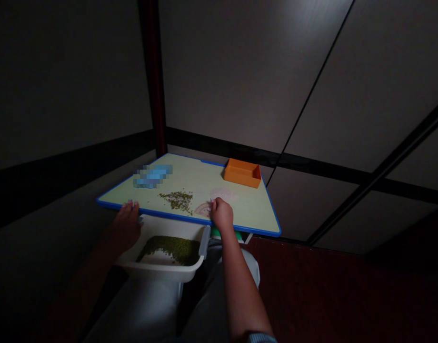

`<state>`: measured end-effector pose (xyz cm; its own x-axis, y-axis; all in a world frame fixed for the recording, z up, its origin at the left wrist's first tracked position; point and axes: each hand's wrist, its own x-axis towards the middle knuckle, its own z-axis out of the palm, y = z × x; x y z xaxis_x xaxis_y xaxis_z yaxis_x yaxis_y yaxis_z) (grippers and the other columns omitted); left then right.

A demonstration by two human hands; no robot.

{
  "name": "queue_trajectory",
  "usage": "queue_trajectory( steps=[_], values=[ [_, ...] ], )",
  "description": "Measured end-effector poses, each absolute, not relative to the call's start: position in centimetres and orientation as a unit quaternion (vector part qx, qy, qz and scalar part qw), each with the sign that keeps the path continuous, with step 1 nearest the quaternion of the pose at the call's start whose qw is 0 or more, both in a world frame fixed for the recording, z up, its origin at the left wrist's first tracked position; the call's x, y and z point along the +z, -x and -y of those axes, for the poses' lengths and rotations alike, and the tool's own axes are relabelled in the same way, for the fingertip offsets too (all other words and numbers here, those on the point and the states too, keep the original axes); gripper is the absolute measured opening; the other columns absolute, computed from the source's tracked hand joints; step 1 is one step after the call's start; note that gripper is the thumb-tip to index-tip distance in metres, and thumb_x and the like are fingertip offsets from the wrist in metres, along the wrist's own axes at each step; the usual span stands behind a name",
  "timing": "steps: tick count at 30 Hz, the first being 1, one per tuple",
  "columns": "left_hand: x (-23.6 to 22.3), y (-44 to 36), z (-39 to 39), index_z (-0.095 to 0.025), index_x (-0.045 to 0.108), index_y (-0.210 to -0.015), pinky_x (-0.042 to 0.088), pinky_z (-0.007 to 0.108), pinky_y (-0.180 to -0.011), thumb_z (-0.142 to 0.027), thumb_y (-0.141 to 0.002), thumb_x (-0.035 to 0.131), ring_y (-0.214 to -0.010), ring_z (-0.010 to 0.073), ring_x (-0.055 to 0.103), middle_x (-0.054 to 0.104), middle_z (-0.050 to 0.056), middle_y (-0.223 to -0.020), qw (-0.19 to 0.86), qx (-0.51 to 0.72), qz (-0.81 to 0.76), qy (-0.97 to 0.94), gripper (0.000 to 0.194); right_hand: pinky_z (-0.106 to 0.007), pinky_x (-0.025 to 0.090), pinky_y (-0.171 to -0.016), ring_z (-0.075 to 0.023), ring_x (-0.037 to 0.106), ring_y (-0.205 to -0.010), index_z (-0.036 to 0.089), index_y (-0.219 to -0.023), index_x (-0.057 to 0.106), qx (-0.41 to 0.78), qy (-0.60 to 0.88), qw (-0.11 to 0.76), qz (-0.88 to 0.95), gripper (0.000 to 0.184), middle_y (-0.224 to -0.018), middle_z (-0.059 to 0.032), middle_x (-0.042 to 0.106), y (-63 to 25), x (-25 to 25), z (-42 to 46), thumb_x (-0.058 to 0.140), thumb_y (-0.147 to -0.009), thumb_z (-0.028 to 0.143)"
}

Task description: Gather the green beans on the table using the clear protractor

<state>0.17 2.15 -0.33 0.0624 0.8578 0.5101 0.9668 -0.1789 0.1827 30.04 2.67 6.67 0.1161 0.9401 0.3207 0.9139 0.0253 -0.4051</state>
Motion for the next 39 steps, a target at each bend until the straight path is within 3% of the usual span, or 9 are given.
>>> queue_trajectory(
  steps=[6,13,26,39],
  values=[
    [-0.1,-0.3,-1.9,0.0,0.029,-0.133,0.033,0.051,-0.108,-0.027,-0.079,0.03,-0.137,0.0351,0.026,0.035,0.027,-0.143,0.109,-0.26,0.637,0.718,0.061,-0.026,0.026,-0.055,-0.0167,0.06,-0.07,0.019,-0.087,0.06,-0.002,0.714,0.209,0.668,0.029,-0.082,-0.0083,0.069,-29.4,7.1,-2.7,0.035,-0.093,0.032],
    [-0.3,-0.2,-2.1,0.001,0.032,-0.131,0.036,0.052,-0.106,-0.025,-0.079,0.031,-0.136,0.0352,0.029,0.039,0.028,-0.14,0.119,-0.259,0.636,0.717,0.059,-0.027,0.039,-0.06,-0.0239,0.067,-0.078,0.016,-0.101,0.055,-0.038,0.737,0.134,0.662,0.02,-0.084,-0.0116,0.07,-28.5,7.6,-2.9,0.047,-0.085,0.025],
    [-0.5,0.0,-2.3,0.0,0.031,-0.132,0.036,0.052,-0.106,-0.026,-0.079,0.033,-0.136,0.035,0.029,0.039,0.027,-0.14,0.121,-0.254,0.635,0.72,0.059,-0.029,0.044,-0.06,-0.0242,0.067,-0.077,0.017,-0.101,0.052,-0.043,0.754,0.168,0.634,0.029,-0.083,-0.0098,0.07,-28.4,7.2,-2.4,0.028,-0.094,0.032],
    [-0.5,0.0,-2.5,0.002,0.033,-0.13,0.036,0.051,-0.105,-0.025,-0.079,0.03,-0.135,0.0359,0.03,0.039,0.029,-0.139,0.115,-0.247,0.638,0.72,0.058,-0.028,0.042,-0.059,-0.0232,0.067,-0.075,0.017,-0.099,0.052,-0.05,0.739,0.162,0.652,0.028,-0.083,-0.0104,0.07,-28.3,7.0,-2.6,0.031,-0.094,0.035]
  ],
)
